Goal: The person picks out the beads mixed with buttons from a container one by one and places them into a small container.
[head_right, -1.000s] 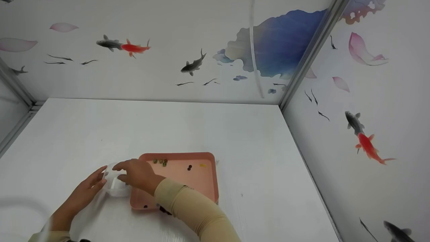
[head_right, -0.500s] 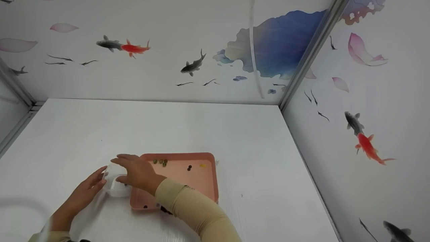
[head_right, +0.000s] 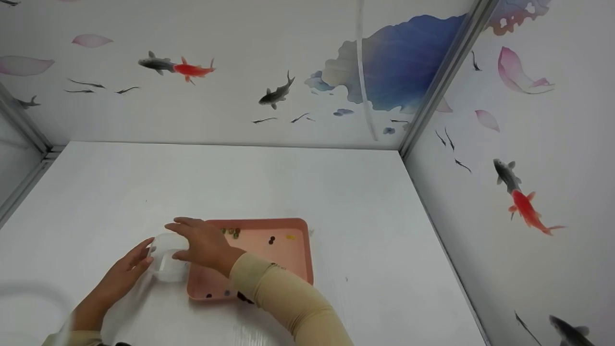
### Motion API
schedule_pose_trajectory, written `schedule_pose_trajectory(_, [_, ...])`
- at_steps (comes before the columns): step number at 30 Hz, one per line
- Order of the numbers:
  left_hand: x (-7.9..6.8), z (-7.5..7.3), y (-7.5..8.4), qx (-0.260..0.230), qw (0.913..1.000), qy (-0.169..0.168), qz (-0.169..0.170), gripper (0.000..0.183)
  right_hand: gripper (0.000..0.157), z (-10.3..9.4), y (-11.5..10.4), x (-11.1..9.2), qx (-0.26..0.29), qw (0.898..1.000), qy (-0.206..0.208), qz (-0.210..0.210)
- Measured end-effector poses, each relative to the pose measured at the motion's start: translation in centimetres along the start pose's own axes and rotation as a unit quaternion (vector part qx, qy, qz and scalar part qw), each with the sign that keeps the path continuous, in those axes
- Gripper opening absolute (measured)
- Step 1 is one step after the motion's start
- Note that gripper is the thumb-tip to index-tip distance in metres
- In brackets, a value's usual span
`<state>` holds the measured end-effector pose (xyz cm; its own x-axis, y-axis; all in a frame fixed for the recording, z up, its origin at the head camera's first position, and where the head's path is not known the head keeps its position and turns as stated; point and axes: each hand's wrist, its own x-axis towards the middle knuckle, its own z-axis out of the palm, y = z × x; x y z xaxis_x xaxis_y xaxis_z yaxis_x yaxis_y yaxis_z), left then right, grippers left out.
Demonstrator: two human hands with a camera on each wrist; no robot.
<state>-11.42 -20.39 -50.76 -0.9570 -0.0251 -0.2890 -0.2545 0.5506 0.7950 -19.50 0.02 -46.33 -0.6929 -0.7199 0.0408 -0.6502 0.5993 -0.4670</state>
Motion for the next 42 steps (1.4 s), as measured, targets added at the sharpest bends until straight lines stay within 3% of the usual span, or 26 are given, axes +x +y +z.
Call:
schedule_pose_trajectory(8, [-0.1,0.0,-0.1,-0.003,1.0,0.001,0.002,0.058,0.067,-0.5,0.3,-0.4,-0.011,1.0,0.01,-0.017])
schedule_pose_trajectory(18, [-0.2,-0.2,-0.1,-0.012,0.9999,-0.002,0.007,0.058,0.066,-1.3,0.8,-1.0,0.027,0.999,0.009,0.014])
schedule_pose_trajectory(29, [-0.2,-0.1,-0.2,-0.007,0.9999,0.0,0.011,0.061,0.063,-1.7,2.1,-1.5,0.022,0.999,0.021,-0.009])
schedule_pose_trajectory(42, [-0.2,0.0,-0.2,-0.005,0.9998,0.008,0.016,0.067,0.062,-2.0,3.1,-2.1,0.042,0.999,0.02,0.007])
